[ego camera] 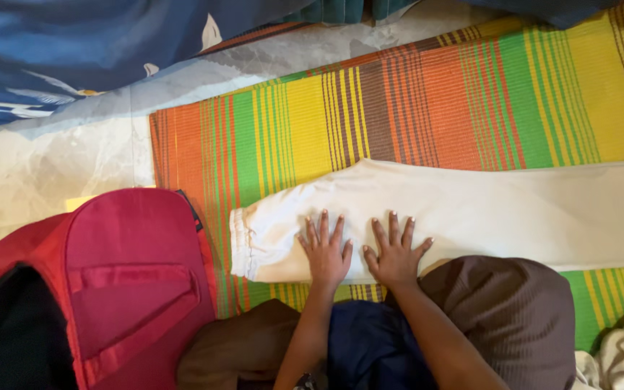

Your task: The person folds a pair of trousers on a mat on the floor and places them to the side.

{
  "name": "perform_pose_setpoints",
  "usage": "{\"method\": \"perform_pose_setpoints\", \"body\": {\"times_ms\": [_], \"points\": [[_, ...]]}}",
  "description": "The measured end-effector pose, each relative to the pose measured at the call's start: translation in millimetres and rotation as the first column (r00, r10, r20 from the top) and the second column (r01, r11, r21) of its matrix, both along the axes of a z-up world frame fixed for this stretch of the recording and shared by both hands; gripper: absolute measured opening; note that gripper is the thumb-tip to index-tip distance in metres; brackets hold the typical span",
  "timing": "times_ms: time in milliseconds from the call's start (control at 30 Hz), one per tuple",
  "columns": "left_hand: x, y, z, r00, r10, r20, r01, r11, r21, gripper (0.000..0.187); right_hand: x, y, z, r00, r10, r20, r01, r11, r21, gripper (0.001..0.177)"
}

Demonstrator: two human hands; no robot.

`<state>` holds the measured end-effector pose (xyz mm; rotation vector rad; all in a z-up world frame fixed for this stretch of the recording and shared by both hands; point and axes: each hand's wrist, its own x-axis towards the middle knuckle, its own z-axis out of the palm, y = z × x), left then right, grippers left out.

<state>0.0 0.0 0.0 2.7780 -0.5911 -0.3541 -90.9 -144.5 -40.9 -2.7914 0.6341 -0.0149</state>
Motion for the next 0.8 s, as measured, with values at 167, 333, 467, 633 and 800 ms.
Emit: {"method": "perform_pose_setpoints", "body": {"times_ms": [167,333,467,633,800], "points": [[47.2,18.0,12.1,0.932,0.15,-0.33,-0.042,0.949,0.312,0.068,3.8,-1.4,-1.3,1.0,0.002,-0.015,-0.002,1.0,-0.011,0.073],[74.1,56.2,-26.8,0.975,0.222,0.02,-0.223,0.974,0.04,0.064,6.0,-1.9,-4.4,1.0,-0.021,0.01,0.021,0.999,-0.027,0.071],[60.2,37.1,-52.9,0.948,0.254,0.194,-0.259,0.966,0.001,0.053,7.1,-4.9,-2.8,0.999,-0.042,-0.024,0.041,0.999,-0.022,0.071],[65.1,-22.8,-49.4,0.925,0.191,0.329,-0.071,0.936,-0.344,0.023,11.1,-5.9,0.5,0.996,-0.034,-0.088,0.031,0.999,-0.034,0.073],[122.6,-82.0,-42.1,0.968,0.127,0.215,-0.047,0.938,-0.344,0.022,10.8,-8.5,0.5,0.997,-0.046,-0.066,0.046,0.999,-0.01,0.073]]}}
